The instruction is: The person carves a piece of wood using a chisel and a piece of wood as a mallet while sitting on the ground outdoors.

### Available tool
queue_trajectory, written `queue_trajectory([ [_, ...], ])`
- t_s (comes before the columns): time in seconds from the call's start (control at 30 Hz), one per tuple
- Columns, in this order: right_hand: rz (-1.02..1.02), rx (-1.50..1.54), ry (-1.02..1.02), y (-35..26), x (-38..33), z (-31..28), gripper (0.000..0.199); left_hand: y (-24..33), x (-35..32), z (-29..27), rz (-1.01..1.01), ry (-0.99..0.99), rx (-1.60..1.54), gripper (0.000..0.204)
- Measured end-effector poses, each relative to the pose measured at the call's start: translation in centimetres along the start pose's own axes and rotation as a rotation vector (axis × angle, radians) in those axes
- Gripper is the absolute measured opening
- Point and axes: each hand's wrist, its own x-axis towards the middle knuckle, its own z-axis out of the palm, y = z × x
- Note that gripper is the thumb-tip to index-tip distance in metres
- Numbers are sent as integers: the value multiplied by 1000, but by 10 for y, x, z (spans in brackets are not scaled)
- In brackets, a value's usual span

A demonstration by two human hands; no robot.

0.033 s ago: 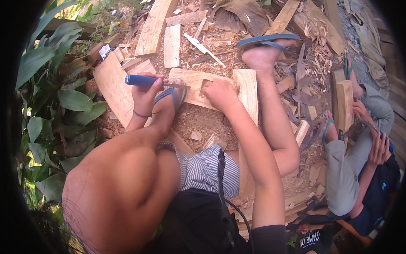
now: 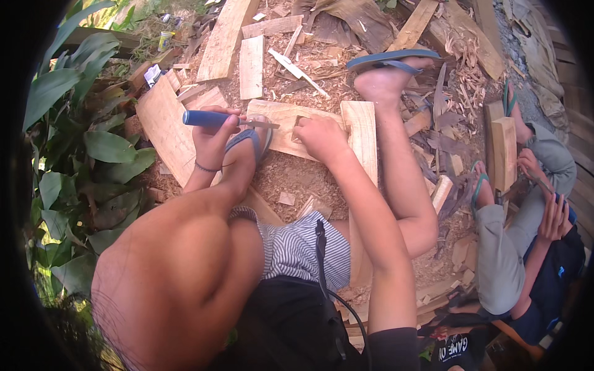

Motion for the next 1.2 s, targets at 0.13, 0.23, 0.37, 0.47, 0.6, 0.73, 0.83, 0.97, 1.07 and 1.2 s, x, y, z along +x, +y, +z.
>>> queue_trajectory([
  [0.13,-95,-137,168,-3,7,-1,3,4,-3,4,5,13,-22,24],
  [0.23,-124,-121,311,-3,-1,-4,4,11,-3,-1,-34,59,-3,23],
  [0.37,-67,-157,353,-10,-5,3,4,16,-2,-4,-27,90,13,24],
  [0.47,-29,-137,409,-16,-6,-13,3,21,0,-5,-47,96,18,25],
  [0.6,334,205,468,-11,14,-47,17,22,3,-1,-68,71,47,26],
  [0.73,842,527,480,8,5,-47,61,23,9,9,-91,-62,-48,27],
  [0.83,723,-6,413,-14,-48,-52,69,29,10,18,-101,-194,-100,29],
  [0.97,863,1,263,-45,-122,-50,83,24,14,40,-56,-442,-36,32],
  [1.07,988,278,269,-63,-145,-36,93,27,22,52,-46,-572,85,32],
  [1.2,1000,399,134,-79,-141,-49,105,36,27,61,-19,-661,221,31],
])
